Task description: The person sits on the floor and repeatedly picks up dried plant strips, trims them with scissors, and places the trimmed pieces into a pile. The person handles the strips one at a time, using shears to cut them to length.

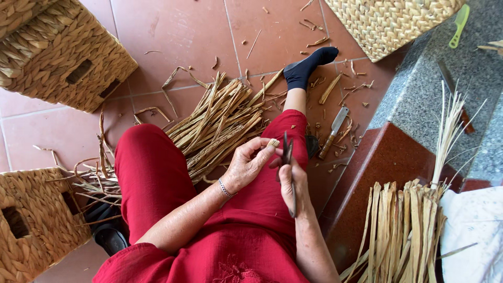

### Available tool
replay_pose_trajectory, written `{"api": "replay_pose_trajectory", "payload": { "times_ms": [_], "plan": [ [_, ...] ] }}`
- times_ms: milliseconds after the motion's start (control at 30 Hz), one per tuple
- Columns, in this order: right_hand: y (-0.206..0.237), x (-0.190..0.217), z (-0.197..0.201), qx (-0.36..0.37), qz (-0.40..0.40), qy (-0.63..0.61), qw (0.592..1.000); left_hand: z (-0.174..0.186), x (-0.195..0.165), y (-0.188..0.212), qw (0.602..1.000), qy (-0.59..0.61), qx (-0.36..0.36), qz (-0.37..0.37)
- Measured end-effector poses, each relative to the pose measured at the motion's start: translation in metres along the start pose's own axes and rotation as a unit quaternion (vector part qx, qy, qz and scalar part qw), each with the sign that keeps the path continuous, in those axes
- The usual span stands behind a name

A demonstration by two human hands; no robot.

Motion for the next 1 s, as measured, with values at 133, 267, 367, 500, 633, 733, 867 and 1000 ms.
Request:
{"api": "replay_pose_trajectory", "payload": {
  "times_ms": [133,267,367,500,633,733,867,1000],
  "plan": [
    [0.018,0.026,-0.021,0.005,0.009,0.113,0.994,0.006,-0.024,0.016,0.997,0.061,0.011,0.053],
    [0.03,0.047,-0.033,-0.01,0.02,0.21,0.977,0.019,-0.042,0.029,0.998,-0.005,0.03,0.047],
    [0.039,0.061,-0.038,-0.016,0.035,0.222,0.974,0.023,-0.051,0.038,0.997,-0.032,0.046,0.052],
    [0.049,0.074,-0.04,0.002,0.031,0.25,0.968,0.021,-0.056,0.05,0.99,0.042,0.042,0.126],
    [0.055,0.078,-0.042,0.005,0.035,0.236,0.971,0.02,-0.06,0.054,0.991,0.034,0.038,0.121],
    [0.059,0.069,-0.048,0.004,-0.011,0.239,0.971,0.022,-0.061,0.057,0.991,0.042,0.045,0.12],
    [0.066,0.061,-0.06,-0.027,0.038,0.234,0.971,0.031,-0.062,0.065,0.987,0.074,0.07,0.121],
    [0.076,0.048,-0.057,-0.069,-0.014,0.134,0.988,0.023,-0.057,0.074,0.982,0.094,0.066,0.152]
  ]
}}
Point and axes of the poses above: each hand's wrist, its own y-axis away from the middle knuckle, its own z-axis out of the back of the hand, x = y × z, the point moved 3 cm from there along -y, towards the middle knuckle, and after that the axes turned 5 degrees about x, right-handed, at the moved point
